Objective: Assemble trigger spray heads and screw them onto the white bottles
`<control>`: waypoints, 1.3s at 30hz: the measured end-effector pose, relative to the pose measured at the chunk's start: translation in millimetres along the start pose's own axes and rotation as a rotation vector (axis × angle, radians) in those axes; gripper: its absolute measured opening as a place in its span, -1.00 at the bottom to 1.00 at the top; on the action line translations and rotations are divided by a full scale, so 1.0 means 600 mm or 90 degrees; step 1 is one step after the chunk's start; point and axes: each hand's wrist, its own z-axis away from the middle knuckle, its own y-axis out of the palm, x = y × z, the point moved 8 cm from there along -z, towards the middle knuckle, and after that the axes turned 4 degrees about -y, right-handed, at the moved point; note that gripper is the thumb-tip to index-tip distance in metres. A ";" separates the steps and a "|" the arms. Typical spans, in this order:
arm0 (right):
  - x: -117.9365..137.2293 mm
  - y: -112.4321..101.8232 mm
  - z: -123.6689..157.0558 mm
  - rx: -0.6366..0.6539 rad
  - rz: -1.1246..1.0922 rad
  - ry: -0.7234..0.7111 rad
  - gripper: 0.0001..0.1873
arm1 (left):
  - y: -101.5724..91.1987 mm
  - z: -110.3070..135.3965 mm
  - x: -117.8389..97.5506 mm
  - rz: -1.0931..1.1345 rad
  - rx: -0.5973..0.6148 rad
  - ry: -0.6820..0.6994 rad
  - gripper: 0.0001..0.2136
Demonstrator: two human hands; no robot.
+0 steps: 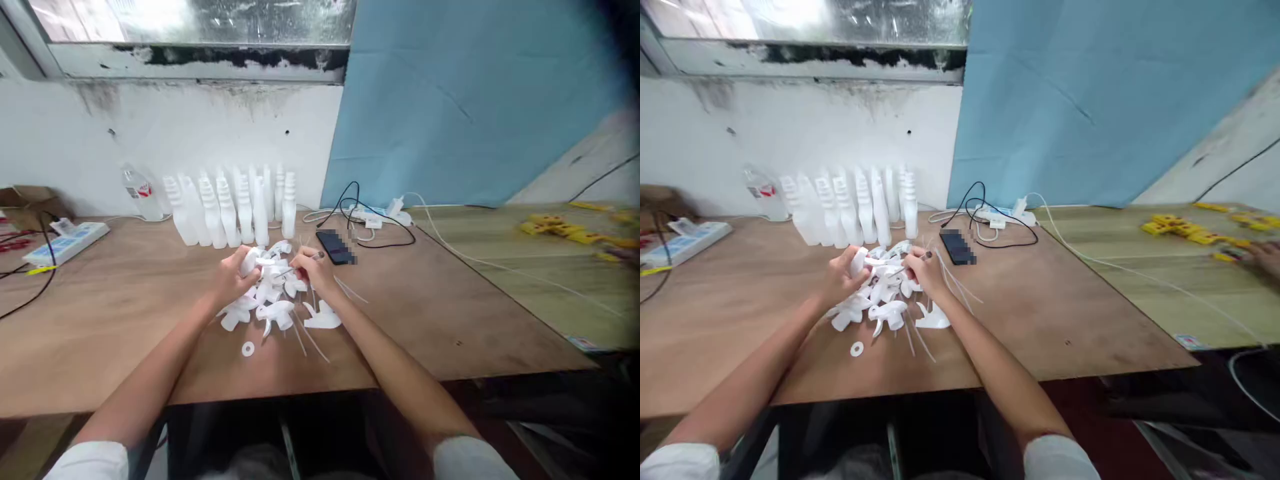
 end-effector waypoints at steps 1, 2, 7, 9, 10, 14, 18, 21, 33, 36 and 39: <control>0.011 -0.012 -0.002 -0.031 0.029 -0.046 -0.79 | 0.001 0.000 -0.009 0.011 0.009 0.039 -0.80; 0.021 -0.024 -0.004 -0.056 0.060 -0.090 -0.81 | 0.003 0.000 -0.017 0.017 0.019 0.075 -0.80; 0.038 -0.055 -0.012 -0.096 0.251 -0.269 -0.88 | 0.023 0.008 -0.043 -0.025 0.091 0.212 -0.84; 0.028 -0.057 -0.017 -0.076 0.317 -0.304 -0.89 | 0.032 0.011 -0.043 -0.064 0.124 0.225 -0.79; 0.023 -0.057 -0.020 -0.063 0.349 -0.318 -0.89 | 0.035 0.013 -0.041 -0.077 0.142 0.225 -0.75; 0.006 -0.063 -0.027 -0.029 0.467 -0.373 -0.85 | 0.037 0.019 -0.038 -0.073 0.207 0.230 -0.67; -0.028 -0.066 -0.039 0.080 0.631 -0.377 -0.67 | 0.018 0.007 -0.015 0.023 0.173 0.170 -0.71; -0.066 -0.072 -0.048 0.149 0.707 -0.328 -0.43 | -0.005 -0.009 0.038 0.117 0.062 0.063 -0.71; -0.115 -0.315 -0.071 -0.313 0.528 -0.177 -0.55 | 0.016 -0.015 0.280 0.013 0.052 -0.262 -0.70; -0.156 -0.367 -0.068 -0.409 0.494 -0.058 -0.59 | 0.026 -0.015 0.275 0.006 0.068 -0.243 -0.73; -0.181 -0.375 -0.071 -0.429 0.466 0.015 -0.66 | 0.028 -0.013 0.270 0.002 0.072 -0.233 -0.72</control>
